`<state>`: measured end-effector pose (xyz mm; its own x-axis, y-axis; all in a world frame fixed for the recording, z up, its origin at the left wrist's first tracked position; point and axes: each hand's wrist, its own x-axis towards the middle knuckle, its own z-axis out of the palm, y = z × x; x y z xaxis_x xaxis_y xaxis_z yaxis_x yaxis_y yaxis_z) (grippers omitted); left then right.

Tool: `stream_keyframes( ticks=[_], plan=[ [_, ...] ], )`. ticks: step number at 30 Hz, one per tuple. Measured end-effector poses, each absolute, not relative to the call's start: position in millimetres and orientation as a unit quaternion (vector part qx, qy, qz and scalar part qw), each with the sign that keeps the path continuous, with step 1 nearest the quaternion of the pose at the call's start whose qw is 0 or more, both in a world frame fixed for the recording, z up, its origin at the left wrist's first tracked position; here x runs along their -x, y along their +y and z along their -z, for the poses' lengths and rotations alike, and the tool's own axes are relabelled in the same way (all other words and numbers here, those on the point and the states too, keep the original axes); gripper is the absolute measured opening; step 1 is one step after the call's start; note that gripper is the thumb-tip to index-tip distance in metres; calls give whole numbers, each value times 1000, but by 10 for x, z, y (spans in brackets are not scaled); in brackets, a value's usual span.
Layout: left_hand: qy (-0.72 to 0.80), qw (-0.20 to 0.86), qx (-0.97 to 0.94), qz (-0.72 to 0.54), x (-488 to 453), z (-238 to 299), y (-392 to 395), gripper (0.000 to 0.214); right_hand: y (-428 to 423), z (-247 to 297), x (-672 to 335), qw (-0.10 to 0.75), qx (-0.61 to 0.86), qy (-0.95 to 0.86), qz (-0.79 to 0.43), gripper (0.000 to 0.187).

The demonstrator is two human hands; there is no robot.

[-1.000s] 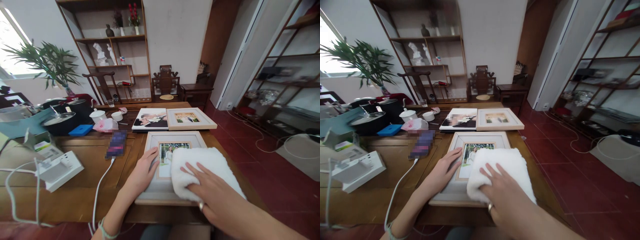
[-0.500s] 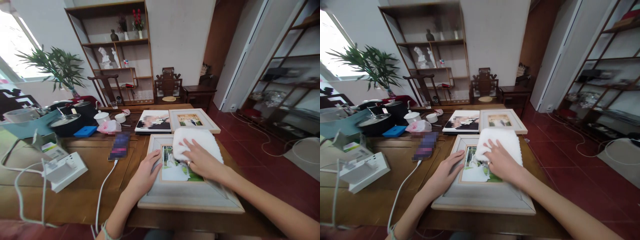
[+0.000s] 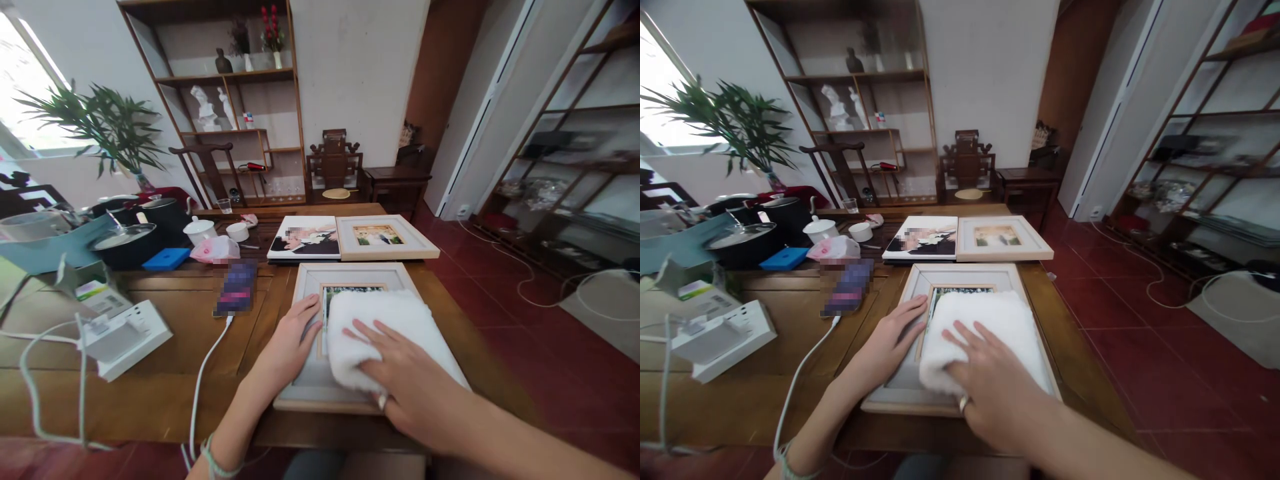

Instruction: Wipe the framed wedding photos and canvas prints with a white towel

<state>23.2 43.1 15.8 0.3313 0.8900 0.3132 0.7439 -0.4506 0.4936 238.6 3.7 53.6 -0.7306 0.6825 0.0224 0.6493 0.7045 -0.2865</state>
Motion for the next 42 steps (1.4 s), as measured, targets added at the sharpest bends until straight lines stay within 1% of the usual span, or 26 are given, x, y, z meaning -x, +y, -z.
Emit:
stream_keyframes(
  ticks=[2,4,8,12,16,19,22,24,26,29,34,37,40,42],
  plan=[
    [507,135,-805,-276,-236,-171,427,35,285,-454,-2407,93,380,-917,-83,47],
    [509,138,-804,-274,-242,-189,423,35,560,-410,-2423,108,395,-912,-34,49],
    [510,136,-803,-277,-244,-205,420,35,983,-394,-2379,116,413,-903,24,52],
    [513,140,-799,-280,-239,-194,419,36,924,-479,-2314,86,390,-917,-9,46],
    [513,141,-799,-281,-242,-192,412,37,408,-682,-2355,54,325,-938,-109,37],
    [508,136,-804,-277,-240,-188,412,37,15,-799,-2404,33,324,-926,-189,43],
    [498,127,-812,-278,-235,-176,419,36,-186,-796,-2402,18,301,-925,-231,46],
    [496,124,-813,-278,-231,-169,422,36,-206,-746,-2384,25,295,-927,-231,50],
    [498,128,-812,-276,-230,-166,421,36,-150,-683,-2373,45,336,-917,-210,52],
    [498,138,-809,-279,-233,-169,414,37,61,-576,-2379,81,396,-902,-151,47],
    [501,160,-799,-293,-245,-200,389,38,546,-439,-2298,124,412,-901,-59,38],
    [502,158,-789,-319,-242,-220,371,39,715,-443,-2122,133,417,-897,-57,38],
    [524,138,-760,-360,-227,-210,367,41,716,-485,-1932,110,404,-905,-78,41],
    [536,133,-741,-382,-216,-186,377,42,634,-516,-1860,94,375,-917,-96,39]
  ],
)
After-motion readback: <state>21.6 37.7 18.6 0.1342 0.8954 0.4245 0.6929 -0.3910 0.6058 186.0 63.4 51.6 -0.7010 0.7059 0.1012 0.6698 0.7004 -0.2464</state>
